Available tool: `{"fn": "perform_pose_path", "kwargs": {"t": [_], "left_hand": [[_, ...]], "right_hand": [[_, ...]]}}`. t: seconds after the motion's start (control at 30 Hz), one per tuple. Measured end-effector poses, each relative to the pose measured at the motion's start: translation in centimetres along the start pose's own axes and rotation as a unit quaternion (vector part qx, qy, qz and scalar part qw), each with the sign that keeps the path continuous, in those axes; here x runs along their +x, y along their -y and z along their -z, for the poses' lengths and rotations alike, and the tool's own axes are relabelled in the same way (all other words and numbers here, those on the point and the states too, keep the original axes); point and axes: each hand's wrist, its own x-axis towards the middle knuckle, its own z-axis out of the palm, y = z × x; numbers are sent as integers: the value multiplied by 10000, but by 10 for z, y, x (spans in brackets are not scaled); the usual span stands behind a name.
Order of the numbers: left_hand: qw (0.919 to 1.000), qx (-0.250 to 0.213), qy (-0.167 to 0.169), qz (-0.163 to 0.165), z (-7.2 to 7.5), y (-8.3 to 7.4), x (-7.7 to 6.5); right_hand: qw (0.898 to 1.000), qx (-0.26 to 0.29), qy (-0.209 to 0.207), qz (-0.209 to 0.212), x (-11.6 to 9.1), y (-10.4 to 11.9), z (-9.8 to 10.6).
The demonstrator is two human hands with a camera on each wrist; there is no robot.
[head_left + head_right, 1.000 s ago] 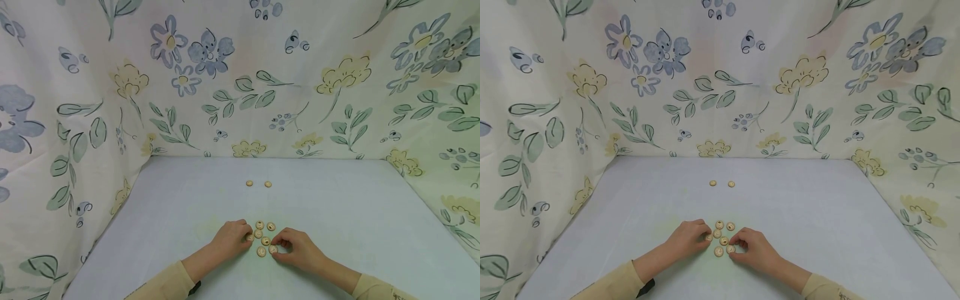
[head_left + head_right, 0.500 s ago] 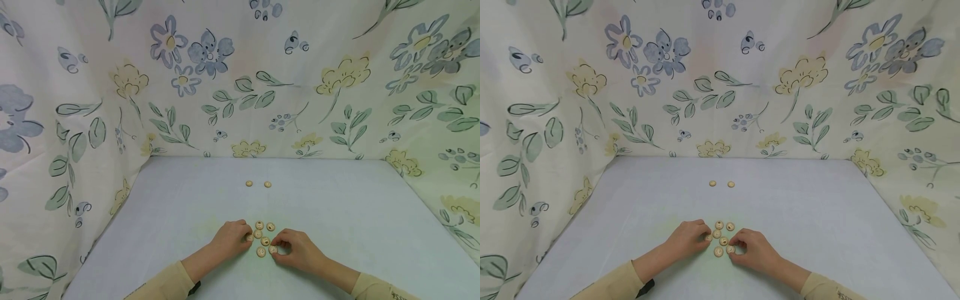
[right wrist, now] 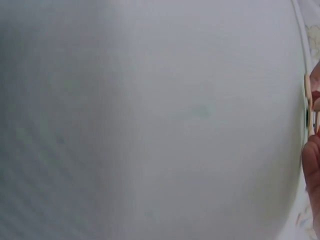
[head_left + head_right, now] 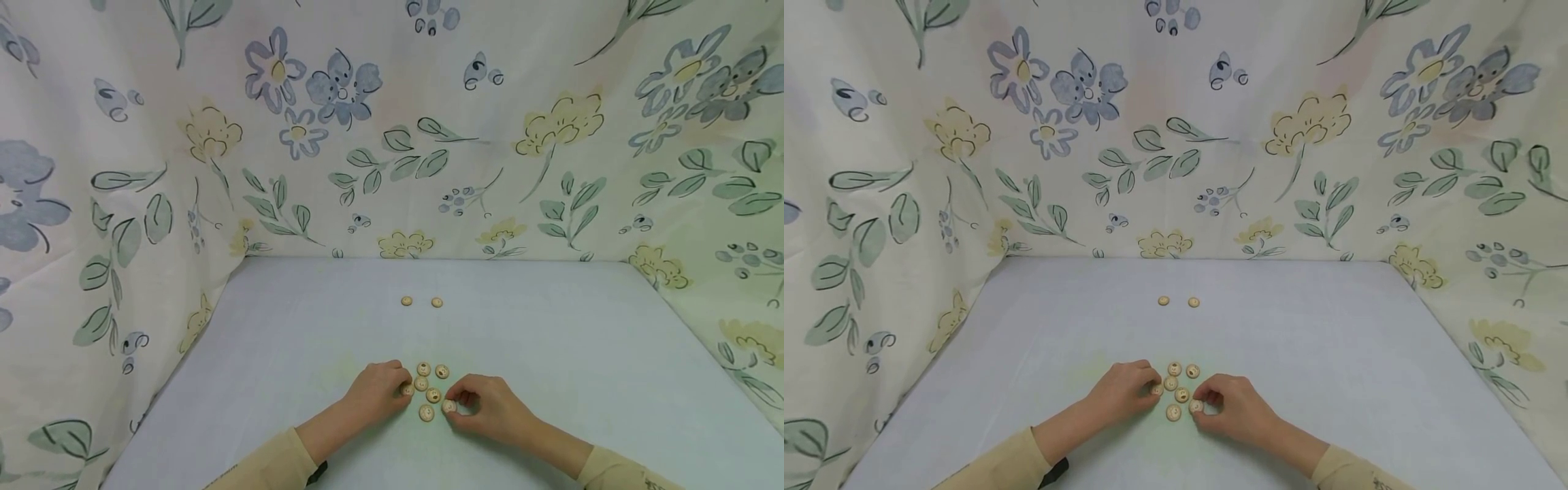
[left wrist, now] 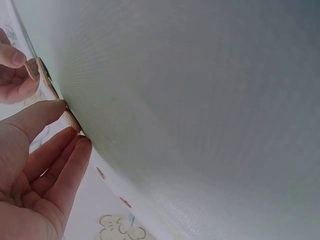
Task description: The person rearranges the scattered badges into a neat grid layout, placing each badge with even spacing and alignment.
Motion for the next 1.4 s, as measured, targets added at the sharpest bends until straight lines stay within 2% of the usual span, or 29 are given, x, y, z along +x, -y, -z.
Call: {"fn": "perform_pose_path", "kwargs": {"t": [0.37,0.53,0.83,1.1,1.4], "left_hand": [[10000,68,-22,-25,0,0,0],[10000,55,-35,-64,0,0,0],[9999,42,-41,-102,0,1,0],[9999,22,-86,-94,-1,1,-1],[9999,20,-125,-112,-1,1,-1]], "right_hand": [[9995,176,-25,-277,4,-4,9],[9988,97,-41,-482,7,-9,15],[9956,-196,-145,-909,18,-29,29],[9869,-190,-356,-1561,32,-48,44],[9787,-386,-548,-1941,54,-72,57]]}}
